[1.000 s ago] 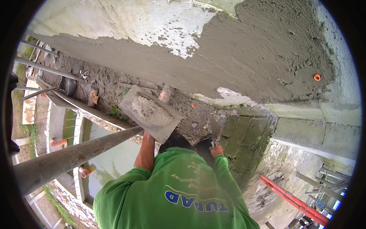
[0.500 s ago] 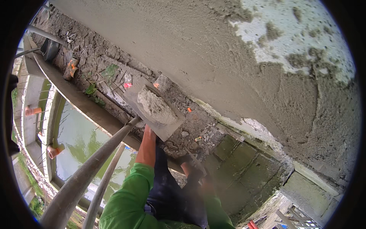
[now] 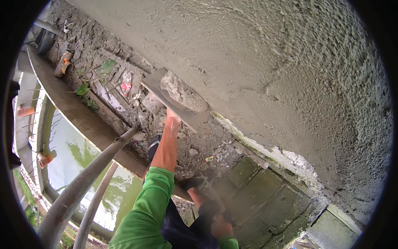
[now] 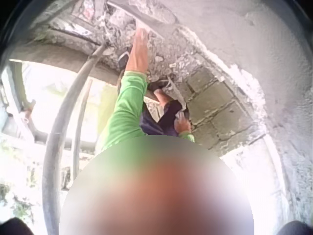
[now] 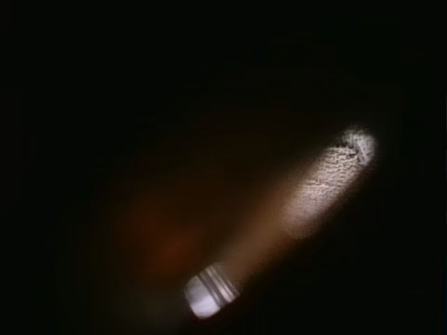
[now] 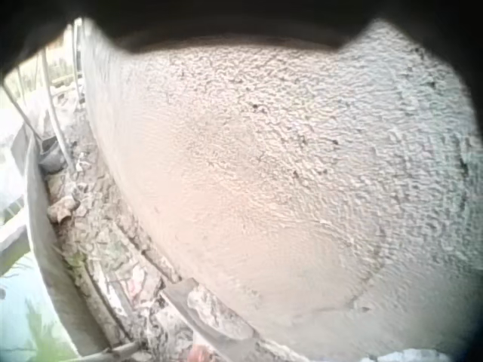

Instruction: The person applies wet cement to a concrete wall using a trowel and a hawk, then smooths the surface with a float. The person repeatedly scoops cement from a pile, transfers it to the wall, and levels it to create a uniform finish.

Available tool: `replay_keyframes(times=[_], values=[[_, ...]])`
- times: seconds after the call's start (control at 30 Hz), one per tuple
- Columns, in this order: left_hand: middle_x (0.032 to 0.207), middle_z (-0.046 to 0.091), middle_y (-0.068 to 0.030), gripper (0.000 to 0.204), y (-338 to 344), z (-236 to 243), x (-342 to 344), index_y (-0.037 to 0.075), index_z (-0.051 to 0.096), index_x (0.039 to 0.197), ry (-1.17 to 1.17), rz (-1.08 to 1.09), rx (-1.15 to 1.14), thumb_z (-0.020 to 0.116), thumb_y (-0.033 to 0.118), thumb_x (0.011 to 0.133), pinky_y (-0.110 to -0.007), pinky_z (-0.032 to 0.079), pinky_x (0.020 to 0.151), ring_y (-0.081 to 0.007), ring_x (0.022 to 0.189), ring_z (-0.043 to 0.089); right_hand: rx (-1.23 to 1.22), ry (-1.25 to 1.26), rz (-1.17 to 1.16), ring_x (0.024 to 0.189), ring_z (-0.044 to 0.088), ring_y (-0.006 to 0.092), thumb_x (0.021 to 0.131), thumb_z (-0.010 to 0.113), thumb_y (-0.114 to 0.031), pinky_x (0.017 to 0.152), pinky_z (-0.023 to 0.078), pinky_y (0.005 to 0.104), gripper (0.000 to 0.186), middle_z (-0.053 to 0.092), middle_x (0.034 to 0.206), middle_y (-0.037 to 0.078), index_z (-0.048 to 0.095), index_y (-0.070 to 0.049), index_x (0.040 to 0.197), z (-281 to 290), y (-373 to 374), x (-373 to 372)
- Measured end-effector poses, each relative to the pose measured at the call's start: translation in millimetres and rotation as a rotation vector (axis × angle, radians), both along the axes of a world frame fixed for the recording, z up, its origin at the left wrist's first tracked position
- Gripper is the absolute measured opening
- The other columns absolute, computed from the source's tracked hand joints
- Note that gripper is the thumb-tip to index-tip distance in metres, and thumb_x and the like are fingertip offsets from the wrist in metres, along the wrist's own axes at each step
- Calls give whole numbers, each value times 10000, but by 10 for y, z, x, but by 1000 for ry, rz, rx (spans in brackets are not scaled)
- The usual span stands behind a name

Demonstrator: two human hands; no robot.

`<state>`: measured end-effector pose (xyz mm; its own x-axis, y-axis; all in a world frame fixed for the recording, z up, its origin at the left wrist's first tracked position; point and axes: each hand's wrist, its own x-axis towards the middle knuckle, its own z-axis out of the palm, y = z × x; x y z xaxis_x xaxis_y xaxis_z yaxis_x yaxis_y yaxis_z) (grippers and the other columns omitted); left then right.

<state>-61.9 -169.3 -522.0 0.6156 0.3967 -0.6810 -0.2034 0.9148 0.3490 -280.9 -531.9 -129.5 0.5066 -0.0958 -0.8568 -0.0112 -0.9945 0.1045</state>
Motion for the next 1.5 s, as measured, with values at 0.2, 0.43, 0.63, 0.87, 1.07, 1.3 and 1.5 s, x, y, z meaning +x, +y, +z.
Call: replay_keyframes(times=[0.2,0.43,0.63,0.87,1.07,1.3,1.5], values=[[865,542,3,177,-87,1521,227,144,500,1139,-16,160,-71,526,119,966,-380,525,682,-164,781,577,146,-26,-32,818,610,505,752,586,-256,777,467,602,387,643,824,294,511,-106,1101,42,6,9],[982,613,-33,300,-90,3281,198,107,495,1199,-41,200,36,525,-2,921,-393,537,745,-184,878,620,264,-76,69,850,613,501,746,583,-227,798,468,601,423,659,884,271,498,-137,1151,43,31,111],[1021,616,-41,328,-49,4175,121,101,503,1202,-133,227,78,530,-36,905,-355,532,753,-175,899,617,268,-95,115,891,613,494,756,582,-224,818,469,592,439,658,929,274,484,-141,1175,-21,-24,139],[941,590,-34,305,351,4822,-61,102,499,1212,-341,183,-83,523,-6,928,-333,531,690,-161,832,609,272,-68,139,890,618,488,765,595,-236,814,472,592,440,661,900,271,486,-144,1182,54,130,121],[931,585,-32,301,1138,4422,-327,103,500,1211,-334,212,-35,526,0,930,-331,530,685,-160,826,607,240,-36,87,893,612,491,768,621,-253,802,471,596,443,660,898,265,483,-143,1174,58,191,108],[919,579,-29,296,1327,3563,-806,104,501,1211,-150,216,-22,529,7,932,-328,528,679,-159,819,605,188,9,63,912,603,494,763,624,-254,813,469,590,424,658,928,264,496,-141,1151,26,355,141],[908,575,-27,292,1119,3198,-705,104,502,1210,-84,184,-71,532,14,934,-326,526,675,-158,813,603,184,-14,114,918,604,488,752,619,-247,822,471,579,430,661,935,263,507,-116,1147,-163,277,86]])
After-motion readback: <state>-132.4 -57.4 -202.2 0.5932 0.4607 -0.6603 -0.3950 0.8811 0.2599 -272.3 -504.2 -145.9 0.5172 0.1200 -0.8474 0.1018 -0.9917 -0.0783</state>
